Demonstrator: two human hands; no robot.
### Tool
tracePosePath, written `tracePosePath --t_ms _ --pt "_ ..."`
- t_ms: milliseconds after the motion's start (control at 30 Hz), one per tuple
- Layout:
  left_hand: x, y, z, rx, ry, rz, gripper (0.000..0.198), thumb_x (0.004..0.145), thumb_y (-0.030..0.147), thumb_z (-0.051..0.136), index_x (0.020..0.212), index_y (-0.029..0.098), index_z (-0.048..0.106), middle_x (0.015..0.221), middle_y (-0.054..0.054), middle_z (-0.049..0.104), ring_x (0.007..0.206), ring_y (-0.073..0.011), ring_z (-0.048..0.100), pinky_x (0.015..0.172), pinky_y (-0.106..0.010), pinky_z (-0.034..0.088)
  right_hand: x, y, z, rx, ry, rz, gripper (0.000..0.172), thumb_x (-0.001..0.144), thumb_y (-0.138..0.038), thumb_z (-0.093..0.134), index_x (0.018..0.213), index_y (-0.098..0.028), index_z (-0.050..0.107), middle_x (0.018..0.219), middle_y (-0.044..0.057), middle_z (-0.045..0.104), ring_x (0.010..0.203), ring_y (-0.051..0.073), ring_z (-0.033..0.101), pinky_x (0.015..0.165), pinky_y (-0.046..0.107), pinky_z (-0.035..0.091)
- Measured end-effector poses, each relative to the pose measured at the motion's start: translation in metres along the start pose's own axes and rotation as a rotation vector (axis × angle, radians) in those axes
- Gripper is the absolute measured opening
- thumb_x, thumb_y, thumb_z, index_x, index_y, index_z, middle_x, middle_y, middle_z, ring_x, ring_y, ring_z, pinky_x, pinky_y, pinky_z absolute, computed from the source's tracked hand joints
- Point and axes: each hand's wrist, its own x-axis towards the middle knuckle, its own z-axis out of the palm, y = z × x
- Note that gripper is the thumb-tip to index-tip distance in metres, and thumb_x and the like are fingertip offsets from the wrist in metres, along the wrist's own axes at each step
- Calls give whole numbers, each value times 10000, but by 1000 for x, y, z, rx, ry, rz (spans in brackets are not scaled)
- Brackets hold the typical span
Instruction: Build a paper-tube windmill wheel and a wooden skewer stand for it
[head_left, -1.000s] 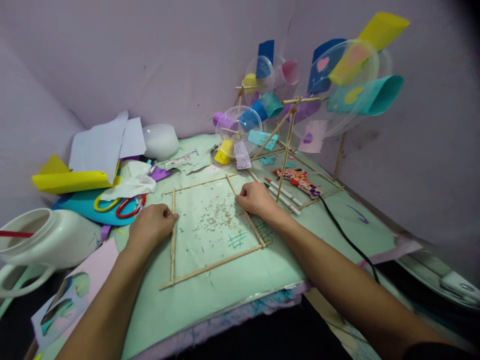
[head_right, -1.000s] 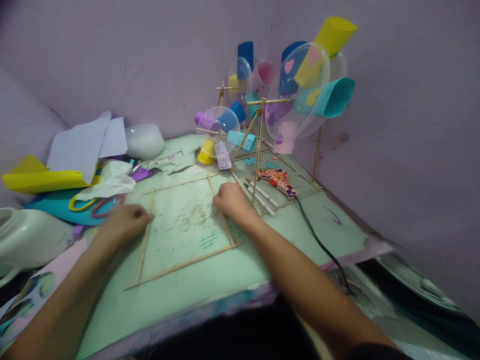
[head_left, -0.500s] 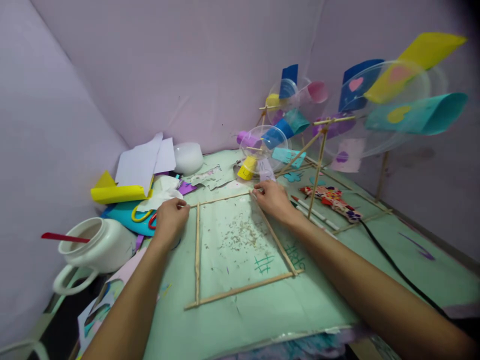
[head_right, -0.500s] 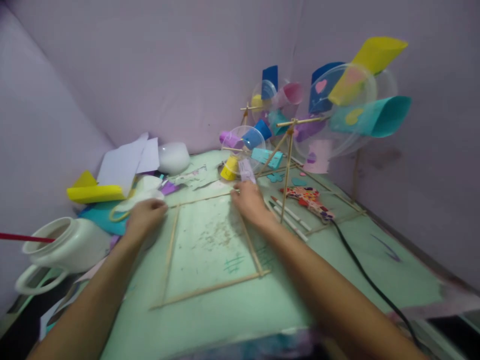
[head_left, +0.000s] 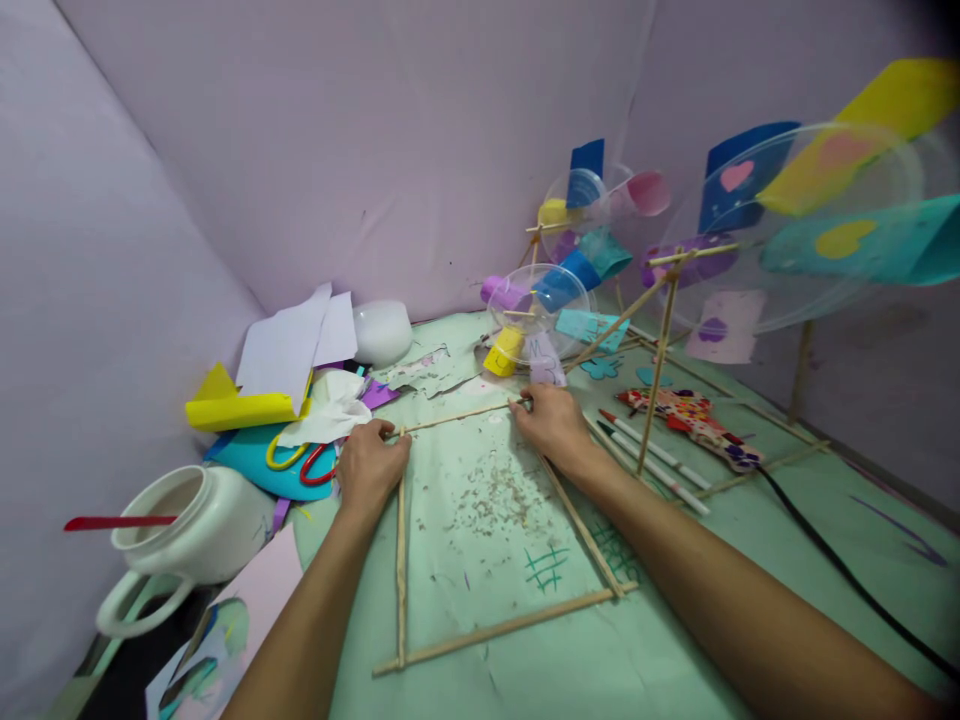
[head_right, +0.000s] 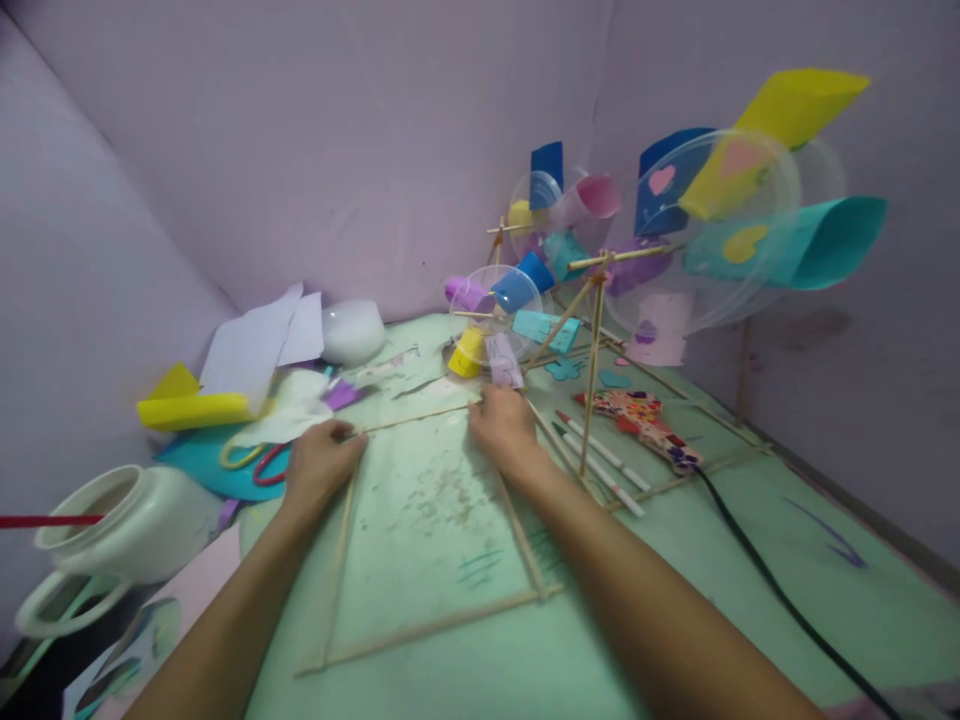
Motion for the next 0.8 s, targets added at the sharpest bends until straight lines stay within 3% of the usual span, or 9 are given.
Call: tracePosePath --t_ms 333,633,800 --pt "-2 0 9 33 64 -43 280 729 377 500 927 254 657 1064 -71 661 985 -294 587 745 -380 429 -1 -1 5 -5 34 26 277 830 -284 504 939 -116 696 964 137 677 897 236 615 748 286 413" --pt "-1 -3 8 7 68 -24 286 733 377 499 921 232 658 1048 -78 664 987 -286 587 768 -370 430 1 2 7 17 47 14 261 831 -266 506 921 -108 693 921 137 687 881 240 623 757 292 414" --pt "0 -11 3 -44 90 -2 388 753 471 475 939 181 652 967 -88 690 922 -237 615 760 -298 442 -14 -7 -13 60 98 -58 295 856 -289 485 998 -107 669 983 140 681 884 225 619 765 288 418"
